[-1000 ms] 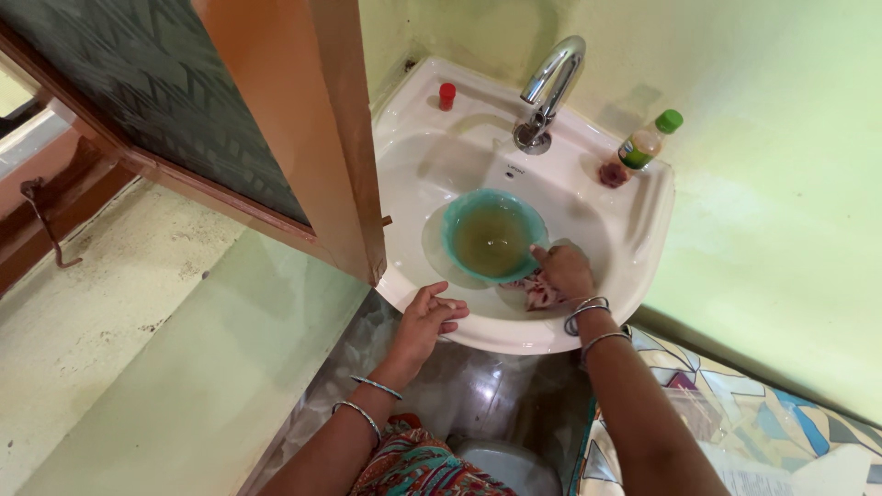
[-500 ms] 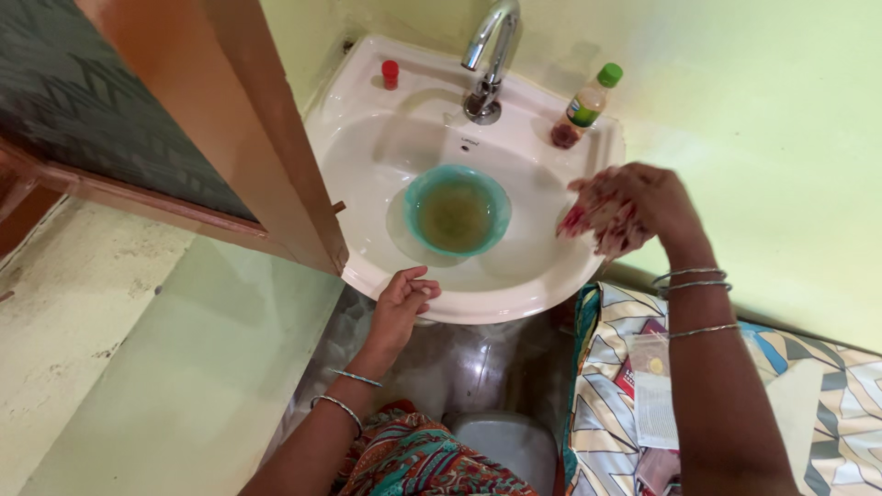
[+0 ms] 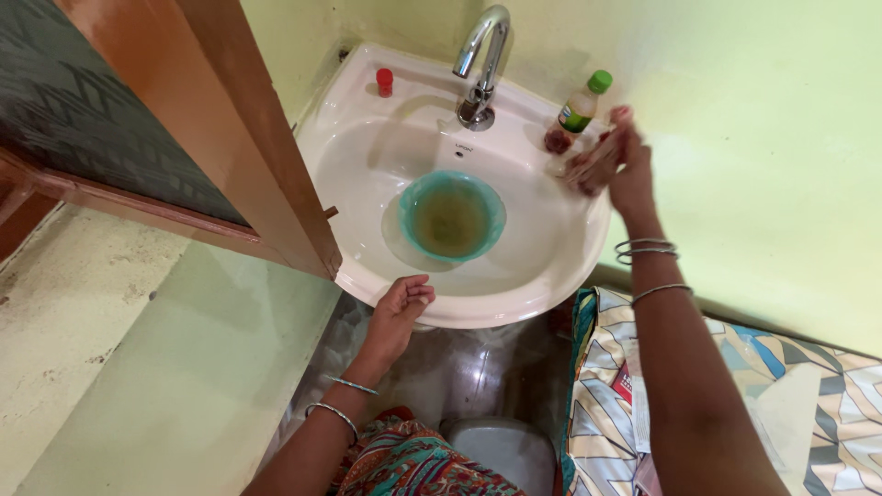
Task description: The person wipes a window sill with a wet cloth, rinses the cloth in a bowl of water, and then places a plastic sheet and newspaper on the sill. The person handles a cloth, a bowl, a plastic sheet, and newspaper.
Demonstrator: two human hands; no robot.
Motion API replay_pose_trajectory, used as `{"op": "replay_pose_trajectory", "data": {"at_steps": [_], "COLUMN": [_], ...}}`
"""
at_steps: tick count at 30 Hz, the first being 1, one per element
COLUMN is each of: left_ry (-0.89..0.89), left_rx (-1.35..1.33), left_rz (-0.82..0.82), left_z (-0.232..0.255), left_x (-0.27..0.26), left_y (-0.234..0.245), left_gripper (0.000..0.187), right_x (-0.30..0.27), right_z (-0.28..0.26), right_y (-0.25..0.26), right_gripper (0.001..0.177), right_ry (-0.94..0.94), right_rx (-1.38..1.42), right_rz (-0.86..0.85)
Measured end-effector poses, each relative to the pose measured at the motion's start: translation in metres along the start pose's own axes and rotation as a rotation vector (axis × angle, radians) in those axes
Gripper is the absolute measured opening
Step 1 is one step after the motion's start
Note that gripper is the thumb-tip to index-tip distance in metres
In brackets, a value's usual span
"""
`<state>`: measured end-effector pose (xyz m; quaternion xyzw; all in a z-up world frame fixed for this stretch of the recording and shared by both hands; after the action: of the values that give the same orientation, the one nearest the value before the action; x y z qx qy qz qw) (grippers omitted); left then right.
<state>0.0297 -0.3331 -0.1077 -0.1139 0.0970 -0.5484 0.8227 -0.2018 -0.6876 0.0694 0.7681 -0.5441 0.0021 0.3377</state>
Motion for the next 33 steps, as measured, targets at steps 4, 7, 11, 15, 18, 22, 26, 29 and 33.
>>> {"op": "replay_pose_trajectory", "data": {"at_steps": [4,7,11,15,18,22,26,29,33], "left_ry": [-0.022,-0.052,-0.032,-0.07,-0.035,0.038,0.038,0.098,-0.014], "left_rx": [0.019,0.008,-0.063,-0.031,0.041,0.151,0.178,0.195,0.192], "left_rz": [-0.01,-0.016,-0.034,-0.041,-0.03,0.019,0.04,0.059,0.02], "left_z": [-0.003,-0.003,-0.011,-0.002,0.006,0.015,0.018,0.014,0.018], "left_x": [-0.001,0.004,-0.001,0.0,-0.004,-0.006,-0.007,-0.007,-0.008], "left_y": [0.001,0.0,0.0,-0.002,-0.001,0.0,0.001,0.004,-0.002], "left_gripper": [0.037,0.036,0.036,0.036,0.032,0.035,0.043,0.045,0.043], "right_x": [-0.041,-0.042,-0.029,-0.007,0.005,0.019,0.018,-0.015,-0.115], "right_z": [0.031,0.034,0.062,0.071,0.082,0.094,0.084,0.065,0.054], "right_y": [-0.045,-0.068,-0.081,-0.078,-0.078,-0.075,-0.062,-0.041,-0.026], "right_gripper": [0.062,0.052,0.042,0.044,0.048,0.059,0.082,0.077,0.062], "right_ry": [-0.101,0.081,-0.011,0.018,-0.063,-0.118,0.053,0.038,-0.227], "right_rx": [-0.854,-0.918,-1.009,-0.972,-0.897,-0.856,-0.647,-0.541,-0.346], "right_rz": [-0.053,0.046,-0.003,0.006,-0.076,-0.165,-0.21,-0.011,0.144]}}
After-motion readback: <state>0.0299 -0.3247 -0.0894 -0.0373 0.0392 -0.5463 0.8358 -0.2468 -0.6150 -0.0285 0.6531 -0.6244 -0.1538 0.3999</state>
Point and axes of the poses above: each hand's wrist, its own x-axis towards the middle knuckle, its own y-axis out of the back of the hand, z = x × y, the point moved 6 cm from there along x, towards the middle knuckle, and after that the axes turned 2 degrees about -y, right-handed, at the moved point
